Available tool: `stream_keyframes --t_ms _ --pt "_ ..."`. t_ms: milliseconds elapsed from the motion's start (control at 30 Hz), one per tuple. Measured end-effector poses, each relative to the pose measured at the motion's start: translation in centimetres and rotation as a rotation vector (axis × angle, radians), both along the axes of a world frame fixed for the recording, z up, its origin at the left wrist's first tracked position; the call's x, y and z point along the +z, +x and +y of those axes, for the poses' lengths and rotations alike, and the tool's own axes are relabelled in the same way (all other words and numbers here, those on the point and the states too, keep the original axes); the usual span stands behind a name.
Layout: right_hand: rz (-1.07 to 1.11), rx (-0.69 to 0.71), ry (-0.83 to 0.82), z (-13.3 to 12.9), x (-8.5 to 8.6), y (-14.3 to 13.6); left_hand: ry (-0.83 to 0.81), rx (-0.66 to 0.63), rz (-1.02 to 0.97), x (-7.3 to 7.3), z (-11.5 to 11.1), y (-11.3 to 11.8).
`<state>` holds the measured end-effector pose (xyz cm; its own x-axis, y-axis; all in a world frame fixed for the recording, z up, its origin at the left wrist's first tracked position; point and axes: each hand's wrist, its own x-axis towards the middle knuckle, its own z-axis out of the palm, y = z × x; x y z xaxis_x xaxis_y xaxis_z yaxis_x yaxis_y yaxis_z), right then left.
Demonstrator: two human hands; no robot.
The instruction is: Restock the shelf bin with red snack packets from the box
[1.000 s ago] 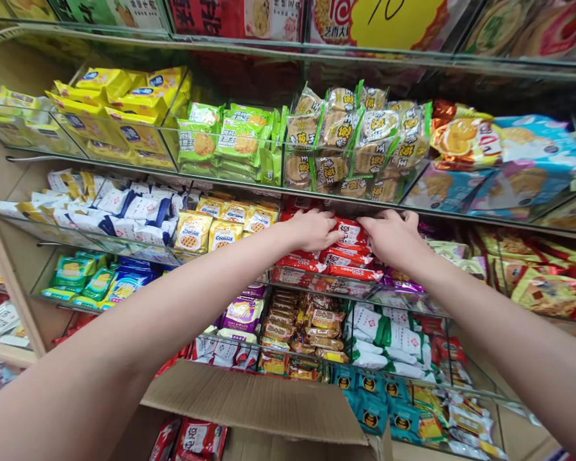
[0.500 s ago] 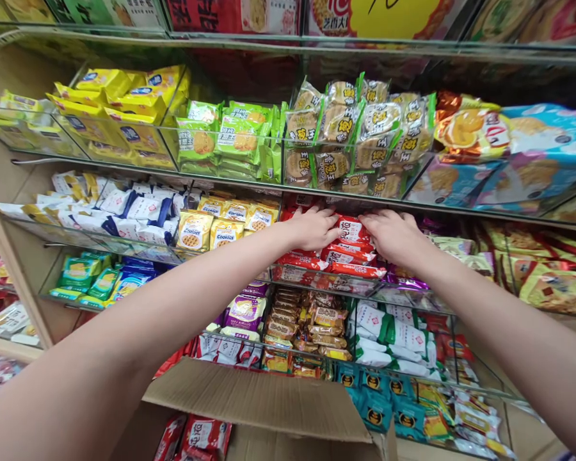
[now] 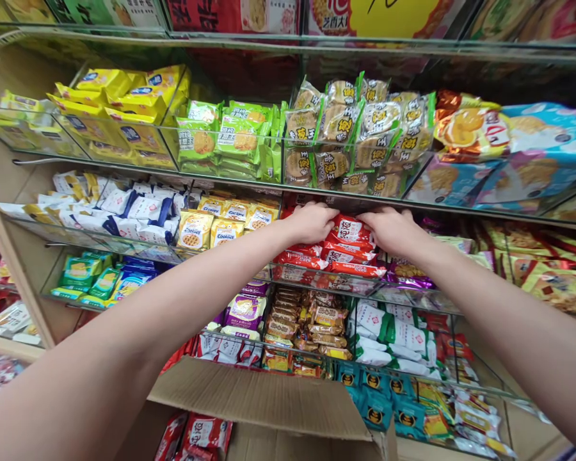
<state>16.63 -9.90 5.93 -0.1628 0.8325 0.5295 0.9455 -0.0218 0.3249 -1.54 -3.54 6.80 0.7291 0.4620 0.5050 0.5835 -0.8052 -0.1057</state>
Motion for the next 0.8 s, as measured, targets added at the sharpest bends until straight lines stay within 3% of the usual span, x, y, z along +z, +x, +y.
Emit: stream_keyframes --t_ms 233,467,667,800 --pt "0.058 0.017 0.047 0.1 -0.4 0.0 0.005 0.058 -0.123 0.3 0.8 2.0" --pt "0.043 0.041 0.077 0.3 -0.7 0.5 0.000 0.014 -0.203 0.0 1.1 2.3" --pt "0.014 0.055 0.083 0.8 -1.2 0.9 0.010 -0.005 -0.152 -0.3 0.4 2.1" --pt "-0.003 0.072 0.076 0.7 -1.0 0.9 -0.006 -0.050 0.018 -0.5 -1.0 2.2"
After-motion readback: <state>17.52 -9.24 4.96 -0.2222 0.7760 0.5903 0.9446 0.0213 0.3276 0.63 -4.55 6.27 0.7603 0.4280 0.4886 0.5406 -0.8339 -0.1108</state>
